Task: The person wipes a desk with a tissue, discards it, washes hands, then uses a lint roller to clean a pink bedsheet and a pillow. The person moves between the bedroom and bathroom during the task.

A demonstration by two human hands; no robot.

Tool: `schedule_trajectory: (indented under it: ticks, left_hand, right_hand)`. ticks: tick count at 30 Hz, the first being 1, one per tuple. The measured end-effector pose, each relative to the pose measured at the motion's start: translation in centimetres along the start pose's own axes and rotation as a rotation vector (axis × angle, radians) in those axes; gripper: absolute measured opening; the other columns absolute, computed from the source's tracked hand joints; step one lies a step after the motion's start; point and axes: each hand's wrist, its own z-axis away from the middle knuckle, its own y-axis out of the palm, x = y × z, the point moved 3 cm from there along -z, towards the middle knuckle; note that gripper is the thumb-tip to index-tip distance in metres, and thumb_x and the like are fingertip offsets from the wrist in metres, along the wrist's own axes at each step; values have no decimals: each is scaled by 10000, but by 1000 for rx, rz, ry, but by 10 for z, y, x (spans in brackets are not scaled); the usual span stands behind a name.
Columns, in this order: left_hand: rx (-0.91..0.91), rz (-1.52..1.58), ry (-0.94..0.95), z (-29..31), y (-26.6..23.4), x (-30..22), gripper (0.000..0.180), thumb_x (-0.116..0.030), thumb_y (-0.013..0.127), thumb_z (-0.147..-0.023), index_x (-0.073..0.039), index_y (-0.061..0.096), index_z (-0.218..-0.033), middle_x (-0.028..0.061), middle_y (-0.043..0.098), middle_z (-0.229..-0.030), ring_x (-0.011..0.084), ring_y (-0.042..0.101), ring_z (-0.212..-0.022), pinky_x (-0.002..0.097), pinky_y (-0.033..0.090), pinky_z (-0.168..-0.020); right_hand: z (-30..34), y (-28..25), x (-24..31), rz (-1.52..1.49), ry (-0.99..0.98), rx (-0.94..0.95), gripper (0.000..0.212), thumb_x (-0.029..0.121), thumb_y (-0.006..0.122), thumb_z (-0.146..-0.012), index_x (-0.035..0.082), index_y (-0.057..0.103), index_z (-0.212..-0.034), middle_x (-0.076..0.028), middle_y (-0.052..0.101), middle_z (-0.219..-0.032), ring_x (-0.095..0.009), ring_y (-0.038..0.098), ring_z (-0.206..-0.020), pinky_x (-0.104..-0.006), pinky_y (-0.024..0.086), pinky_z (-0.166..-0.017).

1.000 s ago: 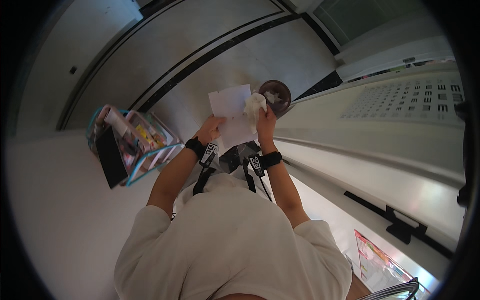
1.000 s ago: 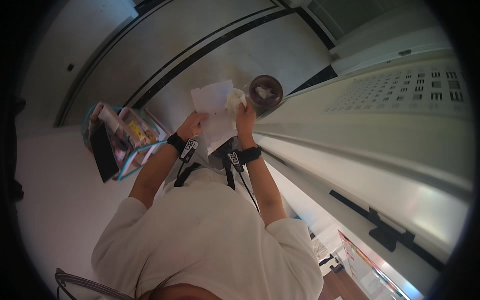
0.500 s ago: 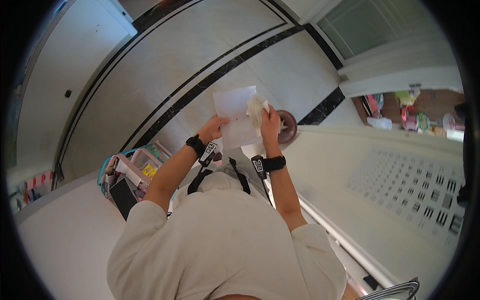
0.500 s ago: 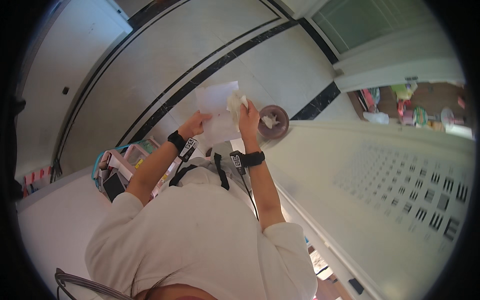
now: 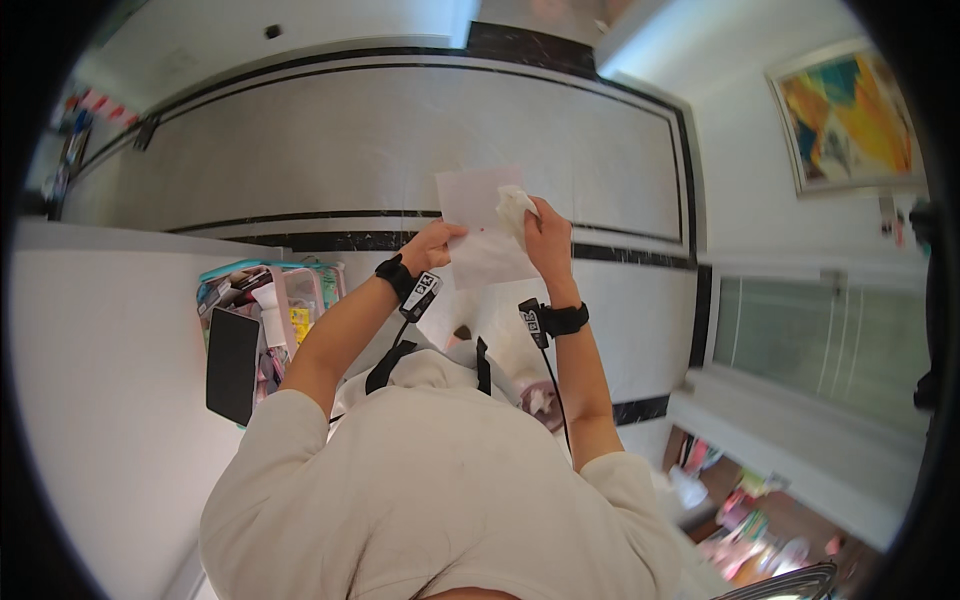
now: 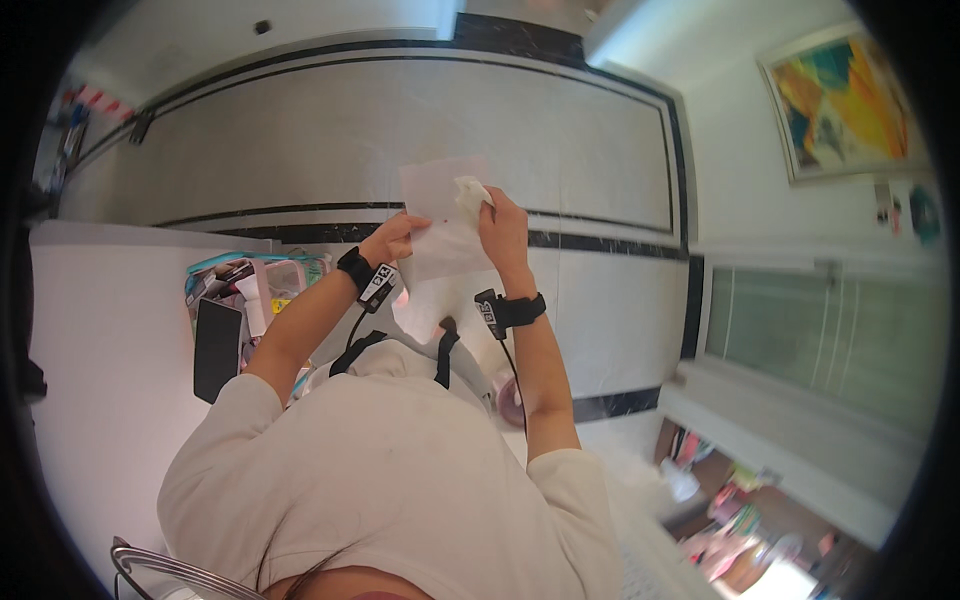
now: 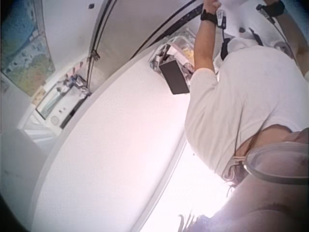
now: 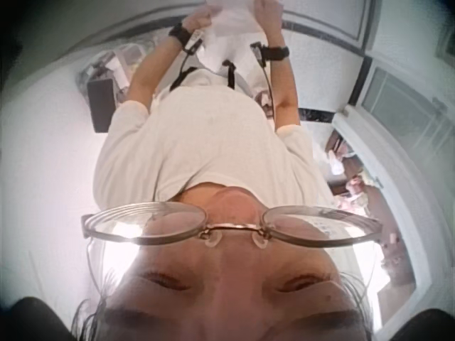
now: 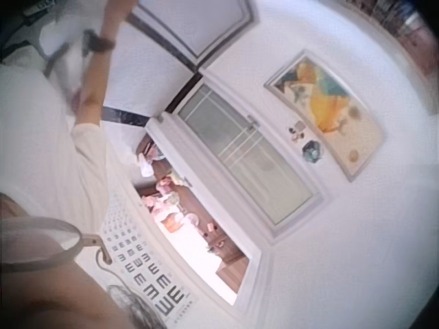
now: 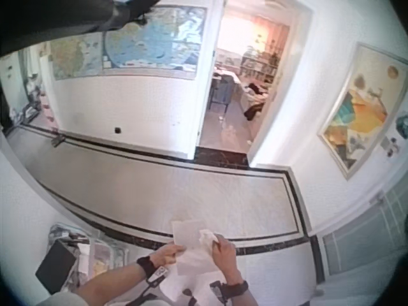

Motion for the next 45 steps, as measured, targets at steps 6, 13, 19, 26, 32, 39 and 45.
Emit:
schedule_trajectory:
  ticks: [6, 13, 19, 26, 32, 39, 45]
  left_hand:
    - [-12, 166, 149, -17, -56, -155, 360, 36, 474, -873, 25, 442, -1231, 148, 544, -1179, 280, 582, -1048, 425, 488, -939]
    - [-56, 148, 392, 5, -123, -341, 390, 39, 492, -854, 13, 441, -1240, 150, 540, -1193, 273, 573, -1062, 418, 476, -937]
    - [-115, 298, 523, 11, -181, -466, 412, 40, 505, -846, 12, 435, -1251, 161, 529, -1213, 289, 561, -1082, 442, 458, -955]
    - [-194, 379, 700, 12, -266, -617, 410, 46, 484, -849, 20, 428, -1255, 165, 521, -1221, 312, 539, -1113, 454, 435, -984]
    - [-277, 437, 894, 43, -318, -752, 405, 22, 508, -835, 24, 440, -1234, 150, 539, -1186, 285, 557, -1084, 423, 453, -961]
    - [-427, 595, 1070, 109, -415, -874, 437, 81, 482, -790, 36, 424, -1221, 156, 514, -1181, 294, 561, -1022, 441, 486, -906]
    - [-589, 631, 1151, 201, -510, -991, 525, 106, 469, -785, -31, 365, -1281, 146, 502, -1202, 285, 553, -1058, 442, 481, -925]
  right_hand:
    - [-154, 113, 90, 197, -338, 277, 210, 52, 501, -804, 50, 635, -966, -192, 630, -801, -375, 604, -744, -431, 480, -649]
    - [-283, 266, 204, 417, -521, 514, 247, 75, 502, -793, 91, 658, -984, -157, 653, -832, -338, 621, -780, -435, 504, -683]
    - [-383, 390, 275, 422, -655, 605, 239, 76, 520, -787, 97, 665, -976, -151, 657, -839, -329, 628, -793, -438, 505, -685]
    - [-487, 544, 352, 452, -855, 764, 261, 82, 507, -799, 120, 653, -1012, -138, 656, -848, -332, 614, -819, -428, 495, -704]
    - [-575, 681, 459, 448, -1123, 875, 244, 95, 509, -796, 135, 673, -972, -119, 659, -811, -311, 625, -783, -407, 504, -660]
    - [-594, 852, 575, 378, -1386, 1002, 177, 108, 536, -784, 114, 688, -874, -112, 657, -762, -303, 641, -736, -413, 507, -613]
    - [-596, 996, 700, 369, -1466, 1042, 212, 109, 519, -788, 116, 675, -930, -120, 655, -797, -315, 627, -765, -411, 508, -656]
